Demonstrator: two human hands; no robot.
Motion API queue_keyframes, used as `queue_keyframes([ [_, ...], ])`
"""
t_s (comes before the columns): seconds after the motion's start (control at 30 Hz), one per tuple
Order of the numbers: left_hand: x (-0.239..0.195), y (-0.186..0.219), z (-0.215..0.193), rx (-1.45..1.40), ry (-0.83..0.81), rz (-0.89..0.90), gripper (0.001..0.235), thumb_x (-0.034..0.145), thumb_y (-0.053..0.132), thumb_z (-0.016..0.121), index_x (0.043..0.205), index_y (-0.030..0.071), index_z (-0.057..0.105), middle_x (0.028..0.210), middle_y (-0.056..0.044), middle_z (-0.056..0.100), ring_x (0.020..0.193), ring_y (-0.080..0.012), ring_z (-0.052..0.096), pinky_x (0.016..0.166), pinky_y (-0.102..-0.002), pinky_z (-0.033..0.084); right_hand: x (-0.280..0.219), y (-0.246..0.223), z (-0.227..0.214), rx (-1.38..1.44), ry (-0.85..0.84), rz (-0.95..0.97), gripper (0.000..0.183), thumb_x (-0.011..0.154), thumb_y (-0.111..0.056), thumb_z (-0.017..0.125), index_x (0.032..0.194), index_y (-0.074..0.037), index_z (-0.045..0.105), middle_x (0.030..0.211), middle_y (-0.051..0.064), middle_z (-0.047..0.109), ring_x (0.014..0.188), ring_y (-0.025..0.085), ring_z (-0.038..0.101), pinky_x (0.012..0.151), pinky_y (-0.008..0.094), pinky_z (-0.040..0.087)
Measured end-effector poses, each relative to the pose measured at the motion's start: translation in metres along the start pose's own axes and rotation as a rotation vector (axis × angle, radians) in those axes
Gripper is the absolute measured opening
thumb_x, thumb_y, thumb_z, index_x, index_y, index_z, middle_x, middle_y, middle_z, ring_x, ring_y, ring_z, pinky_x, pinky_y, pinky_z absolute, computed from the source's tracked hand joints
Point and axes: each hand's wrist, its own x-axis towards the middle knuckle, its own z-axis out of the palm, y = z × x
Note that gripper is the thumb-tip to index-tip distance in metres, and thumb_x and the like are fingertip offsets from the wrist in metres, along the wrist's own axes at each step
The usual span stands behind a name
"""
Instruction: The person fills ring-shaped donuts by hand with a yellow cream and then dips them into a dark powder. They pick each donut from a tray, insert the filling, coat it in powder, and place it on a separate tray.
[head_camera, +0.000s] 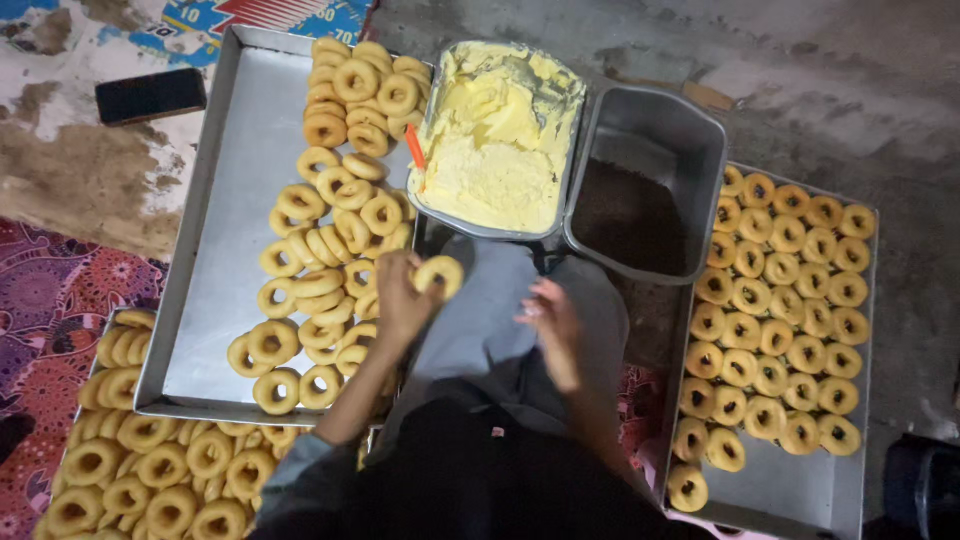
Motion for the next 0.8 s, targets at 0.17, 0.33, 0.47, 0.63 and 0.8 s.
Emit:
queue_keyframes([
  [0.17,-0.033,0.051,0.014,-0.563,-0.047,0.022,0.053,0.078,0.002,0.078,0.121,0.007,0.048,0.113,-0.011,0.056,0.108,-0.0226,0.057,0.097,-0.033,0.049,0.024,0.015,0.048,0.226,-0.142,0.153,0.038,0.101,-0.01,0.066,0.135,0.007,0.059,0.124,0.015,0.064,0.112,0.022,0.063,0.097,0.037,0.052],
  [0.33,-0.037,0.049,0.033,-1.502,-0.037,-0.407,0.03,0.093,0.021,0.064,0.118,0.014,0.049,0.104,-0.014,0.063,0.091,-0.028,0.067,0.076,-0.041,0.054,0.038,0.002,0.03,0.218,0.146,-0.077,0.043,0.096,-0.011,0.064,0.136,-0.001,0.054,0.123,0.01,0.066,0.112,0.017,0.065,0.1,0.032,0.054],
  [0.47,-0.017,0.03,0.081,-1.236,0.109,-0.477,0.046,0.105,0.039,0.053,0.131,0.002,0.06,0.114,-0.008,0.064,0.101,-0.0166,0.064,0.09,-0.031,0.053,0.021,0.01,0.042,-0.121,-0.119,0.0,0.045,0.094,-0.009,0.066,0.137,-0.004,0.054,0.126,0.005,0.064,0.11,0.011,0.061,0.095,0.027,0.051],
  [0.63,0.002,0.0,0.085,-0.983,0.077,-0.286,0.05,0.106,0.043,0.059,0.136,0.003,0.056,0.117,-0.007,0.06,0.106,-0.017,0.057,0.094,-0.036,0.05,0.065,0.022,0.048,-0.329,-0.217,-0.144,0.021,0.098,-0.005,0.077,0.114,0.001,0.065,0.105,0.005,0.07,0.101,0.011,0.067,0.094,0.029,0.055],
  [0.8,0.034,-0.017,0.062,-1.588,-0.069,-0.897,0.053,0.1,0.054,0.043,0.12,0.008,0.059,0.107,-0.011,0.067,0.094,-0.0271,0.069,0.085,-0.057,0.061,0.195,-0.008,0.049,-1.051,-0.148,-0.715,0.035,0.076,0.0,0.081,0.11,-0.006,0.073,0.107,0.015,0.075,0.101,0.028,0.07,0.088,0.041,0.057],
])
